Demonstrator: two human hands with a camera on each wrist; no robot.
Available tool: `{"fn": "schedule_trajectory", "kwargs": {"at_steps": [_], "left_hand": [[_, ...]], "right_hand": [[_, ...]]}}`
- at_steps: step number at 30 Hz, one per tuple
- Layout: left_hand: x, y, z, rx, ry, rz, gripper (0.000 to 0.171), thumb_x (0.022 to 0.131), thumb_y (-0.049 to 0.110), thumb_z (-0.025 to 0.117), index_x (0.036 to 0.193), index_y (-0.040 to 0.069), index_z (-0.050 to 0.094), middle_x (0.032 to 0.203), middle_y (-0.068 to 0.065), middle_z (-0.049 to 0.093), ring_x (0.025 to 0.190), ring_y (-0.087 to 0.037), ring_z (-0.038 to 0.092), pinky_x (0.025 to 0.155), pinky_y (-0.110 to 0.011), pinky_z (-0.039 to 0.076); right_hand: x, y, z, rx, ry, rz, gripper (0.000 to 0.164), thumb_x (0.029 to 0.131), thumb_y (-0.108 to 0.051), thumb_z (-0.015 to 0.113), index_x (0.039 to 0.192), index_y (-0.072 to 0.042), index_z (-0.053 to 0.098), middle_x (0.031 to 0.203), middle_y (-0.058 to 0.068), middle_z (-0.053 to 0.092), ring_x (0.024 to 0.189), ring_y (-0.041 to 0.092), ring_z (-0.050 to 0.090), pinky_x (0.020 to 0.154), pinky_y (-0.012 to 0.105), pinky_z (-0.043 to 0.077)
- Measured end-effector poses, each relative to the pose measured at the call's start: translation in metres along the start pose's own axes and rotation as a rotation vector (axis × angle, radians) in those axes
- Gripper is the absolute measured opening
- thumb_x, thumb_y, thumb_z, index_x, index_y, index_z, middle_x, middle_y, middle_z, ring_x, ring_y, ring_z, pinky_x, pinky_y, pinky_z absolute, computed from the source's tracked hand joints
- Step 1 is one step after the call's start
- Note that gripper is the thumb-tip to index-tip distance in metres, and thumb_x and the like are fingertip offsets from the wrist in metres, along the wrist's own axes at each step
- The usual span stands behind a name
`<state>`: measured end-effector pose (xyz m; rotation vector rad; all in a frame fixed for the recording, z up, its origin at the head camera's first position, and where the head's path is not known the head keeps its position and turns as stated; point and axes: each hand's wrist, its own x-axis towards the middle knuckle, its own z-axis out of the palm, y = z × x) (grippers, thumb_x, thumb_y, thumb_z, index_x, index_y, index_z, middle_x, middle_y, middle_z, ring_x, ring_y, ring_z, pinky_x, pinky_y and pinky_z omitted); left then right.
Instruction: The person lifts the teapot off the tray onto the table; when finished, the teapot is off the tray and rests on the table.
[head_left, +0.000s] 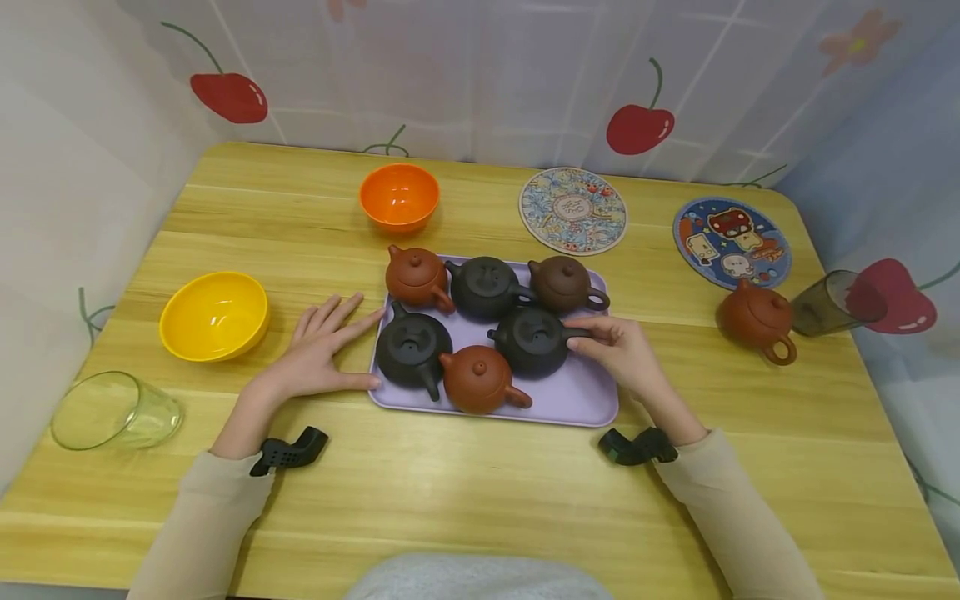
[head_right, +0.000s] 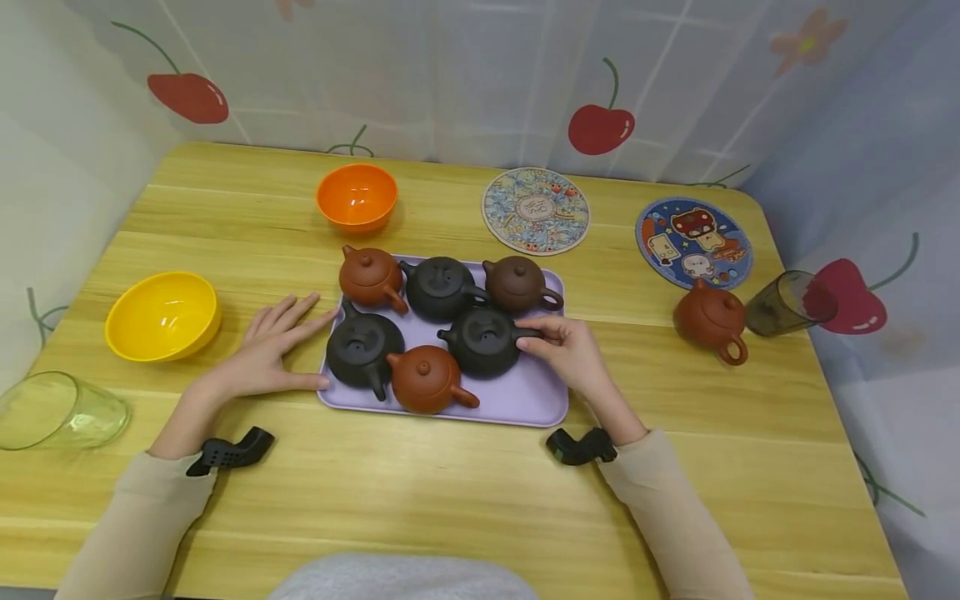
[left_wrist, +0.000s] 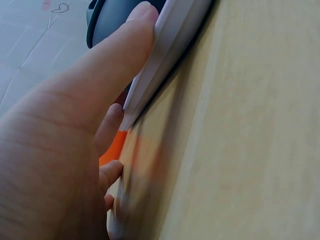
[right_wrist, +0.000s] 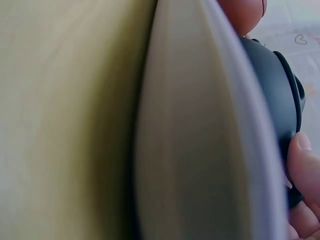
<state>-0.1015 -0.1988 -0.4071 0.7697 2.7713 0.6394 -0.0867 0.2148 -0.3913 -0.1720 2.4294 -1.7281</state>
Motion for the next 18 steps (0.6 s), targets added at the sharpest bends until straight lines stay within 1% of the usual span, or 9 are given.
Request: {"fn": "schedule_trajectory", "kwargs": {"at_steps": [4, 7, 10, 12, 14, 16, 18], "left_hand": [[0.001, 0.000, 0.001, 0.006, 0.001, 0.005, 0.090, 0.062, 0.065, 0.061, 0.137, 0.034, 0.022, 0.144, -0.007, 0.006, 0.129, -0.032, 0.000, 0.098, -0.051, -0.004], [0.001, 0.000, 0.001, 0.010, 0.002, 0.007, 0.090, 0.062, 0.064, 0.061, 0.137, 0.033, 0.022, 0.144, -0.007, 0.006, 0.129, -0.032, 0.000, 0.098, -0.051, -0.005], [0.001, 0.000, 0.001, 0.007, 0.003, 0.011, 0.090, 0.062, 0.064, 0.061, 0.137, 0.033, 0.022, 0.144, -0.007, 0.007, 0.128, -0.033, 0.000, 0.097, -0.051, -0.004], [0.000, 0.000, 0.000, 0.005, 0.004, 0.013, 0.090, 0.062, 0.063, 0.062, 0.137, 0.032, 0.023, 0.144, -0.008, 0.007, 0.128, -0.033, 0.000, 0.097, -0.051, -0.004], [0.000, 0.001, 0.000, 0.002, 0.004, 0.014, 0.090, 0.062, 0.063, 0.062, 0.137, 0.032, 0.023, 0.144, -0.008, 0.007, 0.128, -0.033, 0.000, 0.097, -0.051, -0.004], [0.000, 0.001, 0.000, 0.001, 0.002, 0.012, 0.090, 0.062, 0.063, 0.062, 0.137, 0.032, 0.023, 0.144, -0.007, 0.006, 0.128, -0.033, 0.000, 0.097, -0.051, -0.004], [0.000, 0.001, -0.001, -0.001, 0.002, 0.008, 0.090, 0.062, 0.063, 0.062, 0.137, 0.032, 0.023, 0.144, -0.007, 0.006, 0.128, -0.033, -0.001, 0.097, -0.051, -0.004]], "right_hand": [[-0.002, 0.001, 0.001, 0.032, 0.020, 0.005, 0.028, 0.075, -0.012, 0.067, 0.098, 0.004, 0.063, 0.093, 0.012, 0.063, 0.082, 0.011, 0.061, 0.068, 0.021, 0.047], [-0.004, 0.001, 0.001, 0.062, 0.029, -0.010, 0.028, 0.076, -0.010, 0.066, 0.098, 0.007, 0.062, 0.091, 0.007, 0.065, 0.081, 0.010, 0.061, 0.068, 0.022, 0.047], [-0.007, 0.001, 0.000, 0.122, 0.032, -0.028, 0.027, 0.077, -0.006, 0.064, 0.098, 0.010, 0.060, 0.089, 0.002, 0.065, 0.081, 0.010, 0.061, 0.069, 0.022, 0.048], [-0.010, 0.000, -0.003, 0.159, 0.055, -0.040, 0.027, 0.077, -0.003, 0.063, 0.099, 0.012, 0.059, 0.089, 0.002, 0.065, 0.082, 0.011, 0.061, 0.068, 0.024, 0.048], [-0.013, 0.001, -0.009, 0.175, 0.080, -0.056, 0.027, 0.078, -0.002, 0.061, 0.101, 0.012, 0.058, 0.091, 0.006, 0.065, 0.082, 0.015, 0.061, 0.068, 0.026, 0.048], [-0.014, 0.014, -0.021, 0.215, 0.116, -0.103, 0.027, 0.078, -0.001, 0.061, 0.102, 0.011, 0.058, 0.094, 0.011, 0.064, 0.083, 0.019, 0.062, 0.067, 0.029, 0.049], [-0.015, 0.031, -0.038, 0.258, 0.155, -0.143, 0.028, 0.078, 0.001, 0.060, 0.105, 0.010, 0.058, 0.099, 0.017, 0.062, 0.084, 0.025, 0.061, 0.066, 0.032, 0.049]]}}
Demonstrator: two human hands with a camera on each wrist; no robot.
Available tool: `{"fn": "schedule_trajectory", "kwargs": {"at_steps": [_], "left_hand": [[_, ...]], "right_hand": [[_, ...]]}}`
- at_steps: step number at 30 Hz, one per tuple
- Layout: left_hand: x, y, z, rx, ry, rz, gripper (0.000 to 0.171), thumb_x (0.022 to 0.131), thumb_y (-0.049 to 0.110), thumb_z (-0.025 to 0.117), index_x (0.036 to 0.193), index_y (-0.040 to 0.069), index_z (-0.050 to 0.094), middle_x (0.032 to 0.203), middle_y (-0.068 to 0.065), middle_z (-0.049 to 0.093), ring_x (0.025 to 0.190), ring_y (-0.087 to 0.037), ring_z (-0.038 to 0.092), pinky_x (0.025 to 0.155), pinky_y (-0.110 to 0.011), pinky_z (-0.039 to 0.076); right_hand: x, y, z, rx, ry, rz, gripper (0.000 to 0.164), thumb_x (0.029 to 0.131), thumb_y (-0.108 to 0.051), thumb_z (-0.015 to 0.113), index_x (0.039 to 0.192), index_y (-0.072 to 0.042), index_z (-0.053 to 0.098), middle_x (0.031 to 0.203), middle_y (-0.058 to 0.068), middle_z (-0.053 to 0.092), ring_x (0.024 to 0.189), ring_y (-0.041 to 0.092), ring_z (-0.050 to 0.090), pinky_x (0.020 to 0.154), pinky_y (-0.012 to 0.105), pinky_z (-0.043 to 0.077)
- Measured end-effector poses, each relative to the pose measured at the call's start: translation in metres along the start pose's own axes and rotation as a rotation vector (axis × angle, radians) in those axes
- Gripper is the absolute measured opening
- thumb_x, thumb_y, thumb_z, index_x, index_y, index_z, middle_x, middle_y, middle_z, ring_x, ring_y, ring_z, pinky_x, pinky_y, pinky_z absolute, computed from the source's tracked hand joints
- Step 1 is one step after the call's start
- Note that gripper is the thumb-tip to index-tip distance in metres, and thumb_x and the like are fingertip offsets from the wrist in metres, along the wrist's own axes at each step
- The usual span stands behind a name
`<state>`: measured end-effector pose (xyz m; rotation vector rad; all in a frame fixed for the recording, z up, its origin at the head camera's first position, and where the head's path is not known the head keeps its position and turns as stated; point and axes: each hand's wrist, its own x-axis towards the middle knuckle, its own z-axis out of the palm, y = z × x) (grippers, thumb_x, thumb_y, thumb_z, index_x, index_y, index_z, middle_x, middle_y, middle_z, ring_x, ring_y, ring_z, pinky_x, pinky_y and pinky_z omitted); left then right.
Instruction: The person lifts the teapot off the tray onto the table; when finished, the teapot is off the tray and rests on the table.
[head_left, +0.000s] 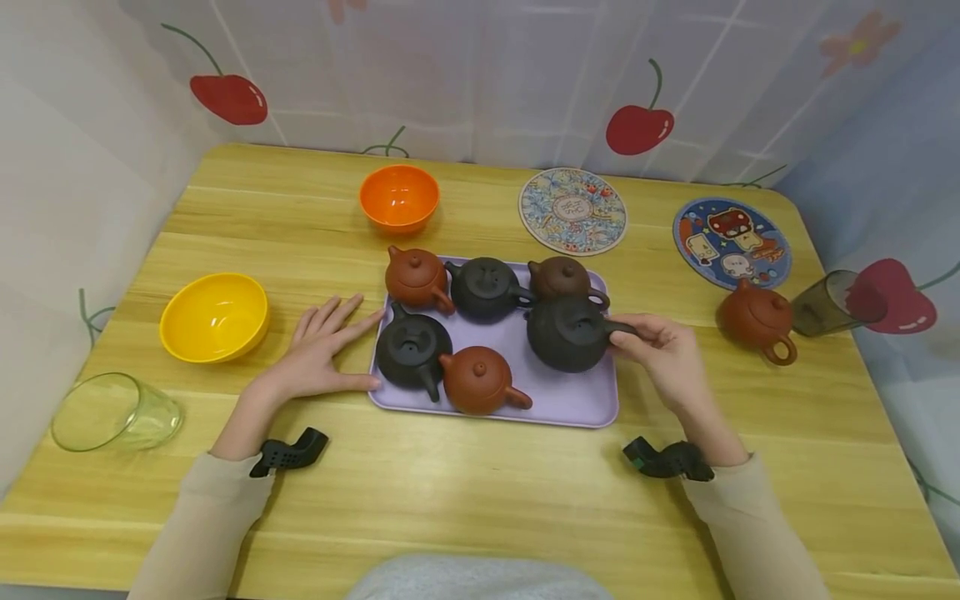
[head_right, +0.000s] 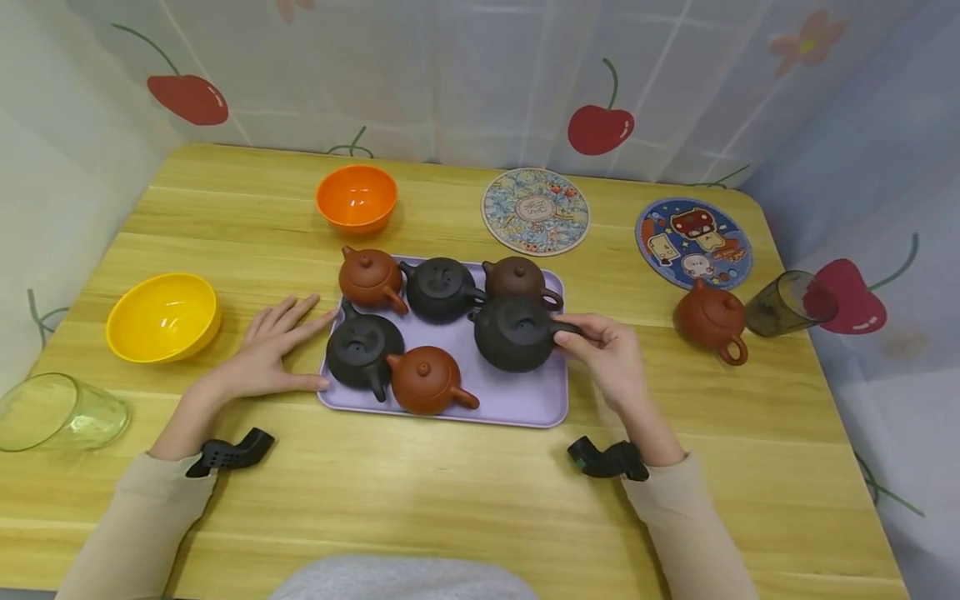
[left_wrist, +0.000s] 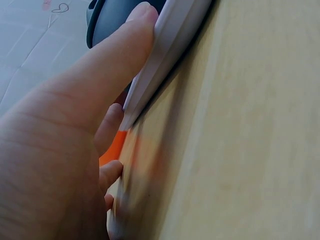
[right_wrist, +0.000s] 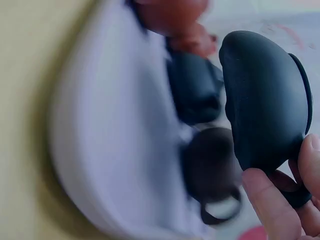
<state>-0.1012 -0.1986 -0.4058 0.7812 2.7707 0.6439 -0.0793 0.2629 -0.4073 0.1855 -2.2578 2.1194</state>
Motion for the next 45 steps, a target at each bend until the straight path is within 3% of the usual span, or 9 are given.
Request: {"fn": "schedule_trajectory", "kwargs": {"at_steps": [3, 6, 10, 17, 22, 27, 37, 45], "left_hand": [[0.001, 0.000, 0.000, -0.006, -0.002, -0.002, 0.089, 0.063, 0.062, 0.062, 0.137, 0.032, 0.022, 0.144, -0.007, 0.006, 0.128, -0.032, -0.001, 0.097, -0.051, -0.005], [0.001, -0.001, 0.000, -0.007, -0.001, -0.001, 0.089, 0.063, 0.062, 0.062, 0.137, 0.032, 0.022, 0.144, -0.007, 0.006, 0.128, -0.032, -0.001, 0.097, -0.051, -0.005], [0.001, -0.002, 0.001, 0.000, -0.001, 0.000, 0.089, 0.063, 0.062, 0.062, 0.137, 0.032, 0.022, 0.144, -0.007, 0.006, 0.128, -0.033, 0.000, 0.097, -0.051, -0.004], [0.001, -0.002, 0.002, 0.000, -0.009, -0.002, 0.089, 0.063, 0.063, 0.060, 0.137, 0.033, 0.021, 0.144, -0.007, 0.005, 0.128, -0.032, -0.001, 0.097, -0.051, -0.005], [0.001, -0.001, 0.002, 0.004, -0.009, 0.003, 0.090, 0.062, 0.064, 0.060, 0.137, 0.033, 0.022, 0.144, -0.007, 0.005, 0.128, -0.032, -0.001, 0.097, -0.052, -0.003], [0.000, 0.001, 0.000, 0.001, 0.000, 0.004, 0.091, 0.061, 0.064, 0.062, 0.137, 0.032, 0.023, 0.144, -0.008, 0.007, 0.128, -0.033, 0.000, 0.097, -0.052, -0.002], [0.001, 0.000, 0.000, 0.000, 0.002, 0.001, 0.090, 0.062, 0.063, 0.062, 0.137, 0.033, 0.022, 0.144, -0.008, 0.007, 0.128, -0.032, 0.000, 0.097, -0.051, -0.003], [0.001, 0.000, 0.000, 0.001, 0.003, 0.002, 0.090, 0.063, 0.062, 0.062, 0.137, 0.032, 0.022, 0.144, -0.008, 0.007, 0.128, -0.033, 0.001, 0.097, -0.052, -0.003]], "right_hand": [[0.000, 0.019, -0.039, 0.108, 0.099, -0.051, 0.031, 0.077, 0.003, 0.061, 0.107, 0.010, 0.056, 0.102, 0.024, 0.058, 0.084, 0.034, 0.059, 0.067, 0.036, 0.048], [-0.004, 0.023, -0.071, 0.178, 0.254, -0.060, 0.035, 0.075, 0.005, 0.062, 0.109, 0.013, 0.053, 0.105, 0.027, 0.055, 0.087, 0.037, 0.057, 0.070, 0.039, 0.047], [-0.007, 0.023, -0.093, 0.267, 0.435, -0.049, 0.040, 0.072, 0.004, 0.066, 0.109, 0.013, 0.053, 0.106, 0.027, 0.055, 0.092, 0.037, 0.055, 0.071, 0.038, 0.046], [-0.010, 0.014, -0.080, 0.337, 0.677, 0.083, 0.038, 0.066, -0.001, 0.072, 0.102, 0.006, 0.061, 0.099, 0.017, 0.061, 0.091, 0.026, 0.058, 0.066, 0.031, 0.048], [-0.012, -0.006, -0.062, 0.329, 0.779, 0.155, 0.032, 0.066, 0.000, 0.071, 0.096, 0.005, 0.064, 0.088, 0.012, 0.064, 0.083, 0.019, 0.061, 0.060, 0.026, 0.050], [-0.011, -0.013, -0.057, 0.381, 0.806, 0.200, 0.032, 0.064, 0.004, 0.071, 0.094, 0.007, 0.063, 0.085, 0.012, 0.064, 0.081, 0.018, 0.062, 0.061, 0.028, 0.049], [-0.010, -0.007, -0.060, 0.344, 0.817, 0.214, 0.033, 0.063, 0.001, 0.073, 0.094, 0.006, 0.064, 0.084, 0.010, 0.064, 0.082, 0.017, 0.061, 0.061, 0.026, 0.048], [-0.013, -0.014, -0.060, 0.375, 0.764, 0.255, 0.034, 0.064, 0.002, 0.073, 0.096, 0.004, 0.063, 0.090, 0.009, 0.062, 0.083, 0.017, 0.061, 0.064, 0.028, 0.048]]}}
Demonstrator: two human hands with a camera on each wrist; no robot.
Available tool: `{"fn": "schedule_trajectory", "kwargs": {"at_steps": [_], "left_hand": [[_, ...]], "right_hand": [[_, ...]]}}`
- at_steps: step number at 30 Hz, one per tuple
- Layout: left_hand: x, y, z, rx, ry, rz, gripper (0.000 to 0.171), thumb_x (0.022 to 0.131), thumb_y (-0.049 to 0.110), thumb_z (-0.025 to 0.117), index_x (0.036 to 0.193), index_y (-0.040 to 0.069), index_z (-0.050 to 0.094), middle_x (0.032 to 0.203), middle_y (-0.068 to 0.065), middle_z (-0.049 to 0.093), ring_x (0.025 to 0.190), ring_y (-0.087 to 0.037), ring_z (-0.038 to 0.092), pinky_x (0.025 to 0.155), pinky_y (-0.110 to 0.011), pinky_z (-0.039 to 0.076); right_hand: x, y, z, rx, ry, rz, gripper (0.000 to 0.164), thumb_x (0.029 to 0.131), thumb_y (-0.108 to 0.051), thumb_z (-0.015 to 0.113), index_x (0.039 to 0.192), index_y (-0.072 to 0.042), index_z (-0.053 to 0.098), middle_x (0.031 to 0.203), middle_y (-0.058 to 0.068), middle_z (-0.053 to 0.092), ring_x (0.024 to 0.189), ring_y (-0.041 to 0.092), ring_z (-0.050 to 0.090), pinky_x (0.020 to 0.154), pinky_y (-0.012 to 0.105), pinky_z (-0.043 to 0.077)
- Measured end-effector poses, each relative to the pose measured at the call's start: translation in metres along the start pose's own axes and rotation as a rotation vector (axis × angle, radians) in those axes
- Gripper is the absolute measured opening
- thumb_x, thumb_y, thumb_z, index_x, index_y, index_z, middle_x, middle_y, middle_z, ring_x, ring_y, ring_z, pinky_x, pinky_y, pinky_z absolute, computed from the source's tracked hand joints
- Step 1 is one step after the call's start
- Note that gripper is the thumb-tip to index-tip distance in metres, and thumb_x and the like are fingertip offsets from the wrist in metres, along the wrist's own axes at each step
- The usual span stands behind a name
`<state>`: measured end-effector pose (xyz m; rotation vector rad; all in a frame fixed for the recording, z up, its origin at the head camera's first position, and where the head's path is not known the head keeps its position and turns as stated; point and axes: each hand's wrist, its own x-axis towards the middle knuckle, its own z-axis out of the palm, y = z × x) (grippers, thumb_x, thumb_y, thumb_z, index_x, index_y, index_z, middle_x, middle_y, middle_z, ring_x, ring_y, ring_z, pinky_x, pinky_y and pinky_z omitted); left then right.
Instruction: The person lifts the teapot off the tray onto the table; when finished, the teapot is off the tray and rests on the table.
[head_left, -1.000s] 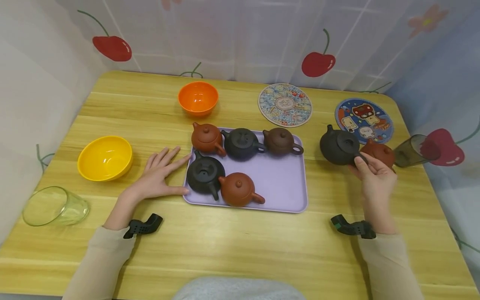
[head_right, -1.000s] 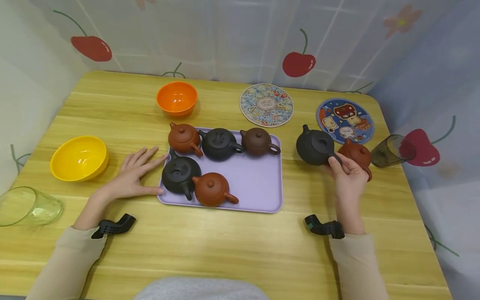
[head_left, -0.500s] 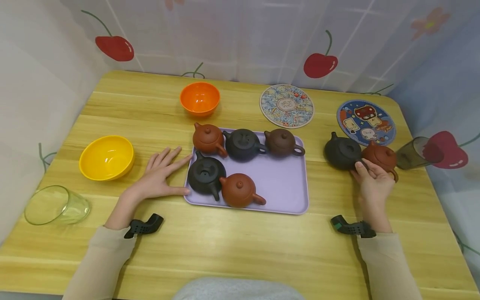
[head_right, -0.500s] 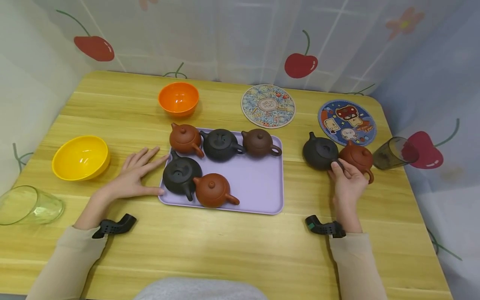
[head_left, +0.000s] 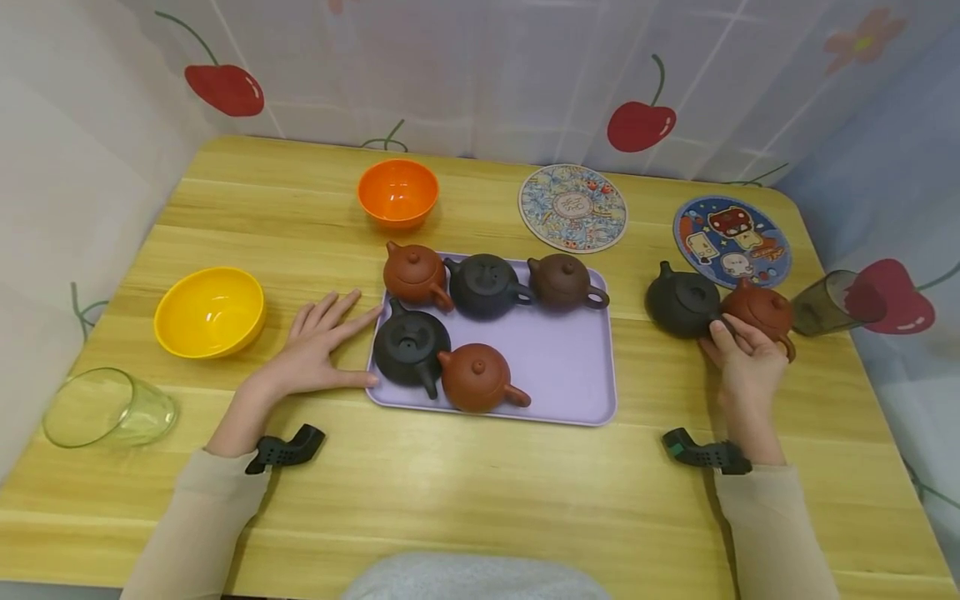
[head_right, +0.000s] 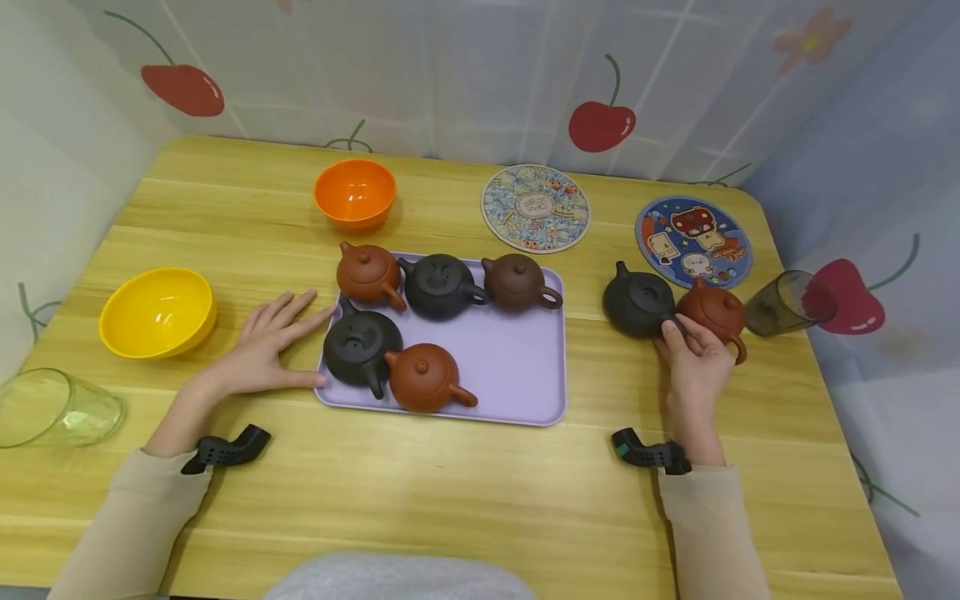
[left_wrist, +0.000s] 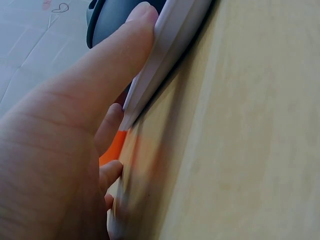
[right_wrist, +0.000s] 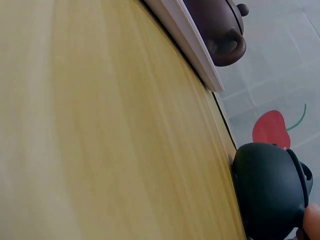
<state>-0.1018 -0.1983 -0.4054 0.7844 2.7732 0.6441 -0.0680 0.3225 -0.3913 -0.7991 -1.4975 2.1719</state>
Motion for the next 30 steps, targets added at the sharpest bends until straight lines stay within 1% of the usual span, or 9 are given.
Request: {"fn": "schedule_trajectory", "kwargs": {"at_steps": [5, 8, 12, 16, 18, 20, 26, 28, 30], "left_hand": [[0.000, -0.001, 0.000, 0.005, -0.002, -0.001, 0.089, 0.063, 0.062, 0.062, 0.137, 0.032, 0.022, 0.144, -0.008, 0.006, 0.128, -0.032, 0.000, 0.097, -0.052, -0.003], [0.000, -0.001, 0.000, 0.004, -0.003, -0.002, 0.089, 0.063, 0.063, 0.061, 0.137, 0.033, 0.022, 0.144, -0.007, 0.006, 0.128, -0.032, 0.000, 0.097, -0.051, -0.004], [0.000, -0.001, 0.000, 0.005, -0.002, -0.003, 0.089, 0.063, 0.063, 0.061, 0.137, 0.032, 0.022, 0.144, -0.007, 0.006, 0.129, -0.032, 0.000, 0.097, -0.051, -0.004], [0.000, -0.001, 0.001, 0.005, -0.007, -0.003, 0.090, 0.063, 0.064, 0.061, 0.137, 0.032, 0.022, 0.144, -0.007, 0.005, 0.128, -0.033, 0.000, 0.097, -0.051, -0.004], [0.000, -0.001, 0.002, 0.004, -0.011, -0.003, 0.090, 0.062, 0.064, 0.060, 0.137, 0.033, 0.022, 0.144, -0.007, 0.005, 0.128, -0.033, 0.000, 0.097, -0.051, -0.004], [-0.001, -0.001, 0.002, 0.006, -0.013, -0.004, 0.090, 0.062, 0.065, 0.060, 0.137, 0.033, 0.022, 0.144, -0.007, 0.005, 0.128, -0.032, -0.001, 0.097, -0.051, -0.004], [-0.001, 0.000, 0.002, 0.014, 0.000, -0.008, 0.091, 0.061, 0.066, 0.060, 0.137, 0.034, 0.022, 0.144, -0.006, 0.006, 0.129, -0.031, 0.000, 0.097, -0.051, -0.003], [-0.001, 0.000, 0.001, 0.011, 0.000, -0.008, 0.090, 0.062, 0.065, 0.060, 0.137, 0.033, 0.022, 0.144, -0.007, 0.006, 0.129, -0.031, 0.000, 0.097, -0.051, -0.003], [-0.001, 0.000, 0.000, 0.010, -0.001, -0.007, 0.091, 0.062, 0.065, 0.060, 0.137, 0.033, 0.022, 0.144, -0.007, 0.006, 0.129, -0.031, 0.000, 0.097, -0.051, -0.003]], "right_hand": [[-0.008, -0.004, -0.007, 0.041, -0.060, 0.045, 0.054, 0.065, 0.003, 0.072, 0.114, 0.005, 0.050, 0.094, 0.010, 0.058, 0.086, 0.020, 0.060, 0.066, 0.031, 0.047], [-0.008, -0.004, -0.015, -0.025, -0.065, 0.016, 0.061, 0.066, -0.002, 0.072, 0.119, 0.001, 0.042, 0.100, 0.009, 0.052, 0.086, 0.018, 0.060, 0.062, 0.029, 0.049], [0.004, 0.006, -0.028, -0.175, -0.065, -0.097, 0.055, 0.067, -0.009, 0.073, 0.112, -0.005, 0.041, 0.105, 0.008, 0.042, 0.083, 0.015, 0.054, 0.054, 0.026, 0.050], [0.011, 0.020, -0.031, -0.554, -0.060, -0.261, 0.048, 0.071, -0.024, 0.071, 0.108, -0.011, 0.043, 0.105, 0.004, 0.040, 0.091, 0.014, 0.048, 0.063, 0.018, 0.046], [0.006, 0.024, -0.023, -0.770, -0.077, -0.334, 0.048, 0.072, -0.033, 0.068, 0.109, -0.014, 0.044, 0.108, 0.002, 0.038, 0.097, 0.012, 0.042, 0.066, 0.016, 0.042], [-0.001, 0.025, -0.008, -0.892, -0.154, -0.391, 0.047, 0.074, -0.035, 0.066, 0.111, -0.014, 0.045, 0.112, 0.002, 0.035, 0.101, 0.013, 0.039, 0.069, 0.015, 0.039], [-0.036, 0.008, 0.065, -0.960, -0.523, -0.449, 0.052, 0.080, -0.025, 0.061, 0.123, -0.002, 0.041, 0.121, 0.017, 0.041, 0.110, 0.032, 0.041, 0.086, 0.038, 0.040], [-0.041, 0.004, 0.085, -0.988, -0.605, -0.446, 0.054, 0.082, -0.024, 0.060, 0.125, 0.001, 0.040, 0.122, 0.020, 0.044, 0.110, 0.035, 0.043, 0.086, 0.045, 0.038], [-0.038, 0.007, 0.096, -1.015, -0.629, -0.444, 0.052, 0.081, -0.024, 0.061, 0.124, 0.001, 0.044, 0.120, 0.019, 0.049, 0.106, 0.031, 0.048, 0.084, 0.041, 0.041]]}}
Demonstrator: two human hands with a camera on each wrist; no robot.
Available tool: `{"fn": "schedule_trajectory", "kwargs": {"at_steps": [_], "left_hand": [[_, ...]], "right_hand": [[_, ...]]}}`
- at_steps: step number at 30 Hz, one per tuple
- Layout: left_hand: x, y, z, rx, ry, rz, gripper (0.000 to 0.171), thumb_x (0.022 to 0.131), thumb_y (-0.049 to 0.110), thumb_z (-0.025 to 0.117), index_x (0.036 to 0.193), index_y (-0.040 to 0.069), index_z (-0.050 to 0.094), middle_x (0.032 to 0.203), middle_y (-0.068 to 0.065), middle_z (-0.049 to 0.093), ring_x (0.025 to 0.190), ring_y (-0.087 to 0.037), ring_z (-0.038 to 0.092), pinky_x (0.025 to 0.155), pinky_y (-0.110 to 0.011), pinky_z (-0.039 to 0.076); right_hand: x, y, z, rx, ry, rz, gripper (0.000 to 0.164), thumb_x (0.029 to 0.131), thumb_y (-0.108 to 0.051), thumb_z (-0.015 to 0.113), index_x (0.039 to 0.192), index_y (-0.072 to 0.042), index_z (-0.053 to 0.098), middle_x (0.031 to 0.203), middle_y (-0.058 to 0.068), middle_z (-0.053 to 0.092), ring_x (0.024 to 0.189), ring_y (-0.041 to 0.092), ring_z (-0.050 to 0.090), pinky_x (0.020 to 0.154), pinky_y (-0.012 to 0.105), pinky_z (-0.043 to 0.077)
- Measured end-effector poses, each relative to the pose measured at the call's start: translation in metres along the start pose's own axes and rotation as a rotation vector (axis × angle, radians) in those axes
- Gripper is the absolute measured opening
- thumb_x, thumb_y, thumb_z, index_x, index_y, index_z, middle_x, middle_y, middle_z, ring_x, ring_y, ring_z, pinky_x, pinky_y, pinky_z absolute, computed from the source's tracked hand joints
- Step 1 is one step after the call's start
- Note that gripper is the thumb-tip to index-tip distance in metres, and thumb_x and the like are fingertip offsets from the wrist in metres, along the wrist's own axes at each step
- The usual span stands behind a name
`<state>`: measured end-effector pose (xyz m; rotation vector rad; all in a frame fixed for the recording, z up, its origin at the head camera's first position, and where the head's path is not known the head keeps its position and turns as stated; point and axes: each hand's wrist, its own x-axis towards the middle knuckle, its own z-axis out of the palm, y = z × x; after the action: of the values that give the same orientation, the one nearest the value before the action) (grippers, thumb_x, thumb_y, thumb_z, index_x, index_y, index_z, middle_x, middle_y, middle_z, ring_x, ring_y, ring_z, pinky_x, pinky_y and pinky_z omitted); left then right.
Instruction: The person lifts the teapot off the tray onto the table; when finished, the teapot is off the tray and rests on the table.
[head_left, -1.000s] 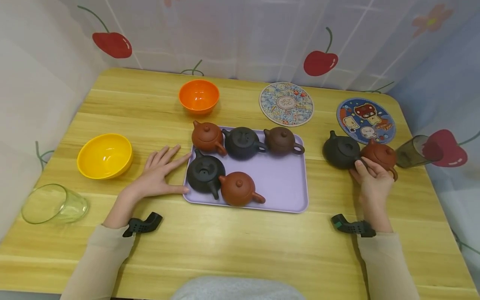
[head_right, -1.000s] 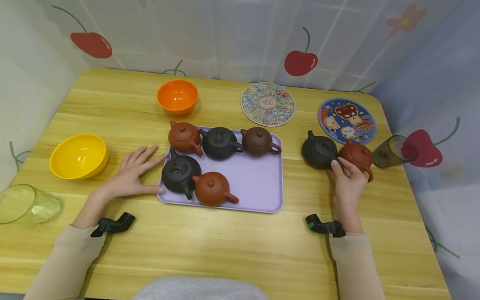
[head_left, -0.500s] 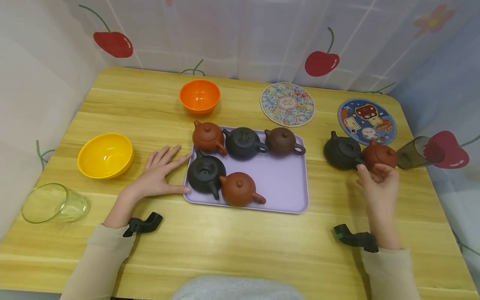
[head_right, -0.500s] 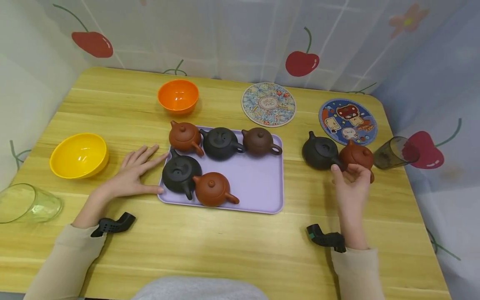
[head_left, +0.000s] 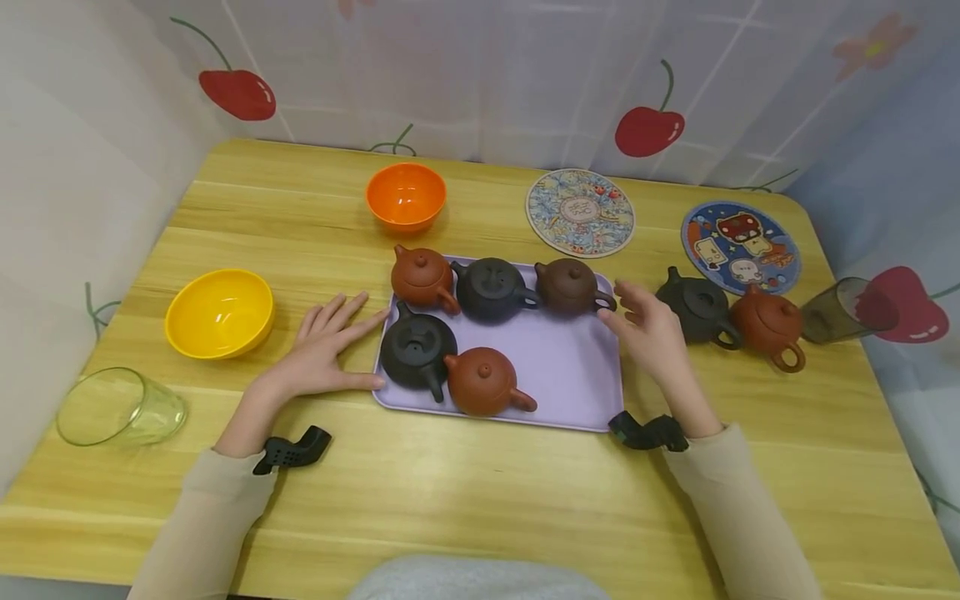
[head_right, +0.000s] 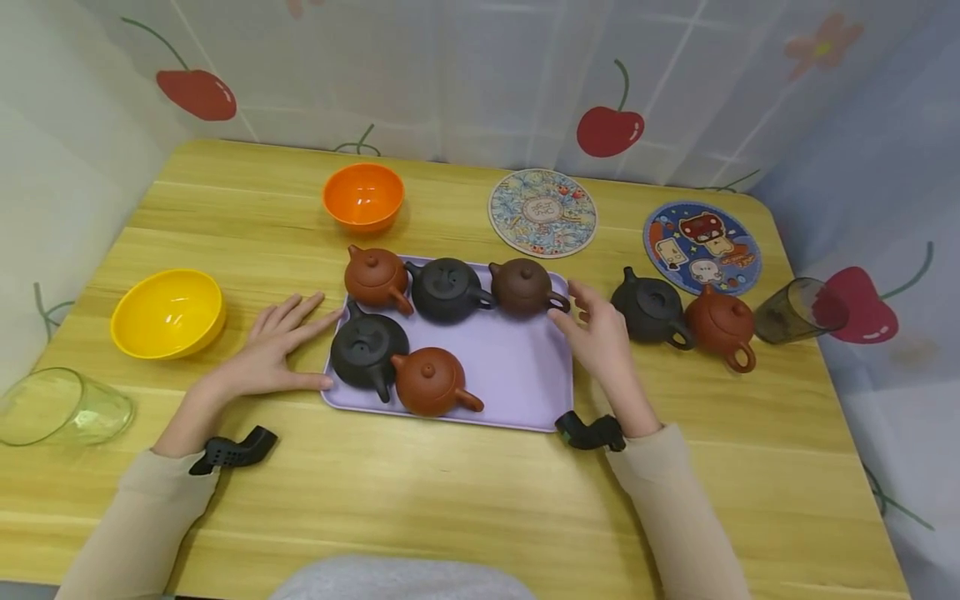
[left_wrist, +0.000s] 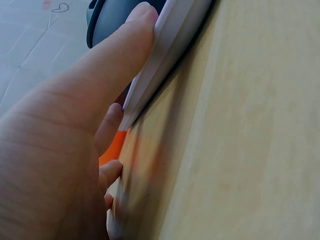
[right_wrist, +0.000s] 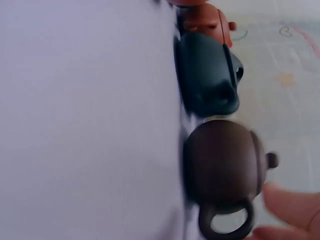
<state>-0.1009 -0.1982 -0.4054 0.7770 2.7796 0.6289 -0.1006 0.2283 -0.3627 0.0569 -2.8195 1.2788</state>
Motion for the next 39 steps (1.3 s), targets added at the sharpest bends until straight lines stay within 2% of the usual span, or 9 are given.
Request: {"fn": "schedule_trajectory", "kwargs": {"at_steps": [4, 10, 15, 21, 28, 30, 35, 38, 39], "left_hand": [[0.000, 0.000, 0.000, -0.007, -0.004, 0.002, 0.091, 0.061, 0.065, 0.060, 0.137, 0.033, 0.022, 0.144, -0.006, 0.006, 0.129, -0.032, 0.000, 0.097, -0.051, -0.003], [0.000, 0.000, 0.000, -0.003, 0.002, 0.005, 0.091, 0.061, 0.065, 0.061, 0.137, 0.033, 0.023, 0.144, -0.007, 0.006, 0.128, -0.032, 0.000, 0.097, -0.051, -0.003], [0.001, 0.000, 0.001, -0.002, 0.006, 0.010, 0.090, 0.061, 0.065, 0.061, 0.137, 0.033, 0.023, 0.144, -0.007, 0.006, 0.129, -0.032, 0.000, 0.097, -0.051, -0.003], [0.001, -0.001, 0.002, -0.006, 0.000, 0.014, 0.090, 0.062, 0.065, 0.060, 0.137, 0.033, 0.022, 0.144, -0.007, 0.006, 0.128, -0.032, 0.000, 0.097, -0.051, -0.003], [0.002, 0.000, 0.002, -0.001, -0.002, 0.014, 0.090, 0.062, 0.065, 0.060, 0.137, 0.033, 0.022, 0.144, -0.007, 0.005, 0.129, -0.032, 0.000, 0.097, -0.051, -0.003], [0.002, 0.000, 0.002, -0.003, -0.001, 0.013, 0.090, 0.062, 0.065, 0.060, 0.137, 0.033, 0.022, 0.144, -0.007, 0.006, 0.128, -0.032, 0.000, 0.097, -0.051, -0.003], [0.001, -0.001, 0.001, -0.002, 0.000, 0.012, 0.090, 0.062, 0.065, 0.060, 0.137, 0.033, 0.022, 0.144, -0.007, 0.006, 0.128, -0.032, 0.000, 0.097, -0.050, -0.003], [0.001, -0.002, 0.001, -0.002, 0.001, 0.010, 0.090, 0.062, 0.065, 0.060, 0.137, 0.033, 0.022, 0.144, -0.006, 0.005, 0.128, -0.032, 0.000, 0.097, -0.050, -0.003], [0.000, -0.002, 0.001, 0.000, 0.002, 0.009, 0.090, 0.062, 0.065, 0.060, 0.137, 0.033, 0.022, 0.144, -0.006, 0.005, 0.128, -0.032, 0.000, 0.097, -0.050, -0.003]], "right_hand": [[0.012, 0.001, 0.007, -0.003, 0.009, 0.012, 0.041, 0.080, -0.021, 0.063, 0.115, -0.001, 0.055, 0.108, 0.014, 0.058, 0.094, 0.023, 0.058, 0.074, 0.035, 0.047], [0.019, 0.007, 0.007, -0.087, 0.069, 0.066, 0.031, 0.077, -0.029, 0.065, 0.099, -0.008, 0.067, 0.093, 0.009, 0.065, 0.086, 0.020, 0.060, 0.066, 0.034, 0.046], [0.019, 0.006, 0.007, -0.119, 0.081, 0.066, 0.029, 0.076, -0.027, 0.066, 0.094, -0.005, 0.068, 0.089, 0.011, 0.065, 0.082, 0.022, 0.060, 0.061, 0.032, 0.045], [0.018, 0.005, 0.011, -0.133, 0.102, 0.038, 0.022, 0.079, -0.019, 0.064, 0.092, -0.001, 0.067, 0.086, 0.014, 0.065, 0.076, 0.023, 0.062, 0.062, 0.035, 0.047], [0.015, 0.010, 0.010, -0.079, 0.156, 0.044, 0.026, 0.082, -0.024, 0.060, 0.093, -0.002, 0.066, 0.084, 0.014, 0.065, 0.074, 0.021, 0.062, 0.057, 0.026, 0.047], [0.017, 0.026, 0.011, -0.029, 0.192, 0.020, 0.027, 0.082, -0.027, 0.060, 0.093, -0.003, 0.066, 0.084, 0.013, 0.065, 0.072, 0.018, 0.062, 0.056, 0.023, 0.048], [0.021, 0.083, 0.008, 0.106, 0.279, -0.040, 0.028, 0.080, -0.032, 0.060, 0.096, -0.010, 0.065, 0.089, 0.007, 0.065, 0.072, 0.010, 0.063, 0.056, 0.019, 0.048], [0.010, 0.104, -0.009, 0.168, 0.295, -0.042, 0.026, 0.079, -0.028, 0.061, 0.099, -0.011, 0.064, 0.093, 0.007, 0.064, 0.076, 0.014, 0.063, 0.059, 0.022, 0.049], [0.004, 0.110, -0.016, 0.159, 0.308, -0.034, 0.026, 0.079, -0.028, 0.062, 0.099, -0.012, 0.064, 0.093, 0.006, 0.064, 0.076, 0.015, 0.063, 0.059, 0.022, 0.049]]}}
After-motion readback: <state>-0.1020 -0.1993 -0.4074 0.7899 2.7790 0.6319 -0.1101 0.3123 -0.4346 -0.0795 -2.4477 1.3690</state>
